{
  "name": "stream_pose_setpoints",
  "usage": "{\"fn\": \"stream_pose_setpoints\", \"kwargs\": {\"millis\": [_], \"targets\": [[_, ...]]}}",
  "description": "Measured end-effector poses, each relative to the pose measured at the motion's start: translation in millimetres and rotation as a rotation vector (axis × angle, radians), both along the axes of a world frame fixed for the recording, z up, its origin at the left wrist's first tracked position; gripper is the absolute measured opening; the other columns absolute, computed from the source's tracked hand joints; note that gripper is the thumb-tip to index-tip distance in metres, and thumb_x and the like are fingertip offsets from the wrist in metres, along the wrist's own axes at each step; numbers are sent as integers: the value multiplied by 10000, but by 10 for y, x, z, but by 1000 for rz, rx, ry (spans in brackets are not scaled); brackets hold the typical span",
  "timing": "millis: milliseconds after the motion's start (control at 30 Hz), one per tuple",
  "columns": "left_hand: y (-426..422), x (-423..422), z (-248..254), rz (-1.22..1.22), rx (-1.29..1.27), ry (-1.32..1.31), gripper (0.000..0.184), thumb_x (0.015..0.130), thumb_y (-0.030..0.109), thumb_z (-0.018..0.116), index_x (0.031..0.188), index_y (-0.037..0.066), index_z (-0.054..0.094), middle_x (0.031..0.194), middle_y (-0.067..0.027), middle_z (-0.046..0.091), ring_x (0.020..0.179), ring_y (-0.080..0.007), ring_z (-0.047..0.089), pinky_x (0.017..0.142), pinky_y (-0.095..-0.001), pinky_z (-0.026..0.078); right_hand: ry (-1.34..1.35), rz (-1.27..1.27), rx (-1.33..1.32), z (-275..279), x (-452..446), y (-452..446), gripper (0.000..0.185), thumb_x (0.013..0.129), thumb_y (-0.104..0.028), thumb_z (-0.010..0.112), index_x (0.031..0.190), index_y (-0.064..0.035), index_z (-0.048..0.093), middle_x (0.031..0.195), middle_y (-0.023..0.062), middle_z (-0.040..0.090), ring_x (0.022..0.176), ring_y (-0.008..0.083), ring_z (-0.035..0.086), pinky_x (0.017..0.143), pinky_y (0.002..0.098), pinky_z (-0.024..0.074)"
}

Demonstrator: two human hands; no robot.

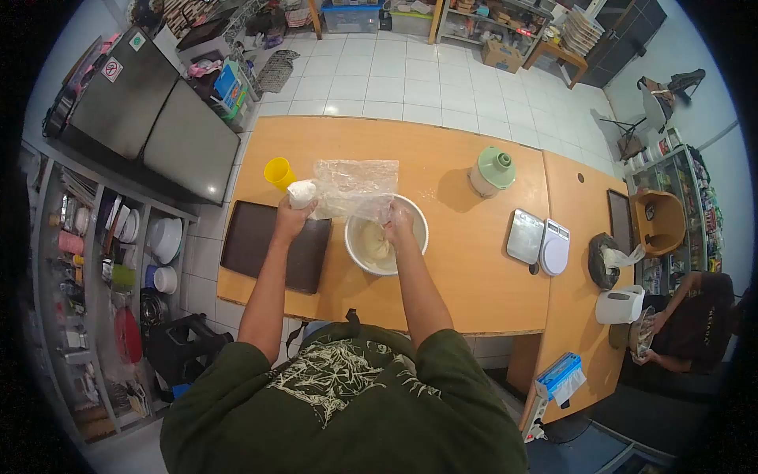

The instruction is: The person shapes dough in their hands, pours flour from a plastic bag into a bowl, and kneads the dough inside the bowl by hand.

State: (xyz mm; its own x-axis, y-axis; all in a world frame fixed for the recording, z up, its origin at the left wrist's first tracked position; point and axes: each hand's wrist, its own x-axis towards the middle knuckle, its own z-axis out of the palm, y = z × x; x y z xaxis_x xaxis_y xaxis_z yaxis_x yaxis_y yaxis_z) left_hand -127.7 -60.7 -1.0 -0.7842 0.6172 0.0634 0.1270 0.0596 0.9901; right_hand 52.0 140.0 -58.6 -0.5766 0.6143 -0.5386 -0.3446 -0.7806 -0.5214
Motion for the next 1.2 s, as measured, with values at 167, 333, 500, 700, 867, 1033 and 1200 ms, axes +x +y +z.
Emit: {"fn": "stream_pose_setpoints", "kwargs": {"millis": [167, 333, 500, 700, 867, 1033, 1200], "targets": [[30, 18, 125, -17, -5, 39, 331, 806, 92, 765, 1111, 18, 660, 1008, -42, 702, 913, -128, 647, 819, -305, 515, 96, 5, -11, -39, -21, 18, 218, 970, -163, 508, 1077, 0, 605, 1002, 120, 646, 830, 261, 654, 704, 377, 566], [68, 66, 335, -74, -20, 55, 321, 802, 80, 763, 1098, 13, 656, 1000, -42, 700, 912, -124, 647, 818, -298, 519, 81, 12, -63, -127, 20, 21, 258, 988, -197, 450, 1092, -20, 607, 1036, 113, 654, 903, 264, 661, 797, 407, 571], [113, 93, 538, -127, -18, 89, 328, 792, 61, 764, 1095, 9, 649, 986, -43, 699, 905, -122, 648, 811, -291, 523, -78, -4, -89, -147, 55, -33, 265, 985, -198, 448, 1097, -19, 607, 1088, 123, 661, 973, 281, 668, 868, 418, 573], [183, 26, 528, -195, -36, 96, 342, 785, 67, 771, 1093, -3, 643, 978, -47, 701, 891, -123, 645, 804, -289, 523, -46, 32, -29, -171, 73, -79, 299, 990, -208, 478, 1129, 42, 564, 1059, 183, 647, 937, 330, 675, 778, 470, 593], [187, 51, 553, -209, -65, 62, 343, 788, 81, 772, 1093, -5, 643, 980, -49, 704, 884, -124, 643, 805, -297, 522, -52, 16, 16, -274, 100, -65, 333, 980, -234, 537, 1166, 43, 548, 1083, 192, 645, 931, 340, 675, 783, 480, 595], [170, 56, 551, -188, -63, 0, 326, 805, 75, 762, 1098, 4, 640, 1014, -45, 690, 920, -127, 632, 849, -298, 508, -53, 52, -19, 8, 138, -67, 325, 989, -198, 500, 1207, 42, 532, 1145, 188, 624, 1001, 323, 656, 845, 453, 585], [169, 88, 747, -214, -123, 34, 345, 794, 91, 777, 1101, 7, 645, 1002, -43, 696, 909, -125, 635, 834, -298, 514, 3, 128, -1, -307, 163, -35, 347, 1001, -197, 441, 1235, 49, 511, 1192, 189, 609, 1056, 304, 642, 884, 407, 581]]}}
